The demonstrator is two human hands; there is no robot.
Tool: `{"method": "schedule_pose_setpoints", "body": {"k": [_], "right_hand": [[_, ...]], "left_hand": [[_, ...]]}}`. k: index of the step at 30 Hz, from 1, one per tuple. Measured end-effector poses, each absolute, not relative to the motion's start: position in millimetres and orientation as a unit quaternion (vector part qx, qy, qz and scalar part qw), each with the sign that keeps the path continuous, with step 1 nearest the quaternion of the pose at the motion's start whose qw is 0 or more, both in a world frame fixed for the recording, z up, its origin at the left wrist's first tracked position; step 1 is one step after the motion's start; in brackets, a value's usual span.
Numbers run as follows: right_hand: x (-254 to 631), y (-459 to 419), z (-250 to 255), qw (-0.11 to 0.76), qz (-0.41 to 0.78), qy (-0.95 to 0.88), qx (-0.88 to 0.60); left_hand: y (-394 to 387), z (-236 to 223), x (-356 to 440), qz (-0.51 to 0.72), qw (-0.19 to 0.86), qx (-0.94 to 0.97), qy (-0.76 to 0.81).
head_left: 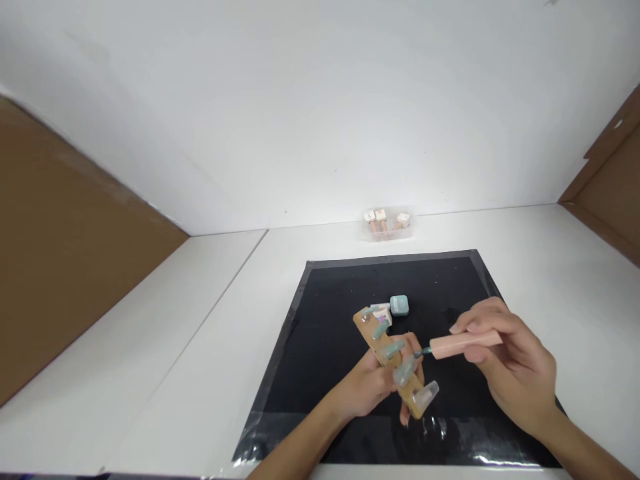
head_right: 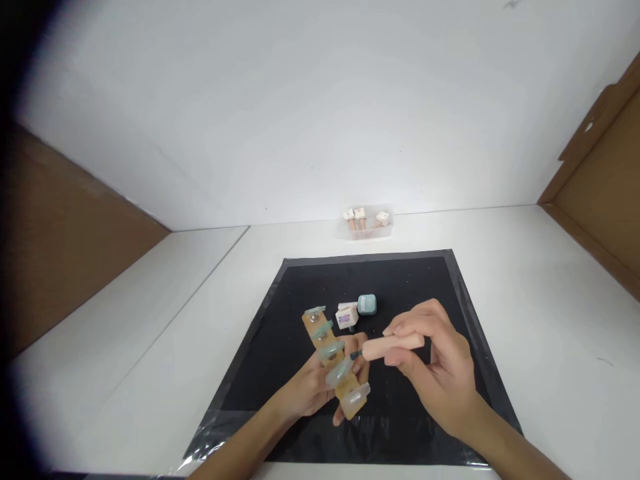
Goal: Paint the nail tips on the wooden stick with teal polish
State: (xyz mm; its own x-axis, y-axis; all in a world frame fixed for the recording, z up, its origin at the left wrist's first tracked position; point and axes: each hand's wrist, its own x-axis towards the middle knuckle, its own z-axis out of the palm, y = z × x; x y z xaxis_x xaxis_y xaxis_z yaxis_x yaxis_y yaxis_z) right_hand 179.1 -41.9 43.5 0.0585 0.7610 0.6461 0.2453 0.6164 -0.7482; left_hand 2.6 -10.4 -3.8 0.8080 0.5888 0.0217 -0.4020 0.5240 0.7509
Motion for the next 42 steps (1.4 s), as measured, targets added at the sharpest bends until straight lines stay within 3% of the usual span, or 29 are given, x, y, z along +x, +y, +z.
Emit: {"method": "schedule_pose_setpoints", "body": {"k": [7,21,26,29,34,38,42], "right_hand": [[180.8,-42.7,48.0,0.573,0.23,-0.694,-0.371],[181.5,-43.2,50.1,0.593,0.196,-0.674,-0.396],[184.4,-42.9,47.0,0.56,0.218,-0.692,-0.401],[185.5,-41.7,42.7,0.613,0.251,-0.607,-0.439],[183.4,-37.3,41.1,0.675,0.41,-0.475,-0.389],[183.9,-35.2,41.6,0.629,0.487,-0.464,-0.39],[187.1,-35.2,38.1,0.563,0.487,-0.519,-0.42]], "left_hand": [[-6.7,-7.4,7.3,0.301,0.857,0.397,0.133],[-5.3,-15.6,6.2,0.292,0.845,0.429,0.128],[-5.4,-17.2,5.1,0.282,0.855,0.419,0.117],[-6.4,-19.2,1.3,0.286,0.85,0.429,0.107],[-8.0,-15.0,-3.7,0.328,0.813,0.469,0.109],[-10.5,-8.7,-4.5,0.362,0.753,0.531,0.139],[-12.1,-2.7,-3.3,0.38,0.725,0.552,0.158]]}}
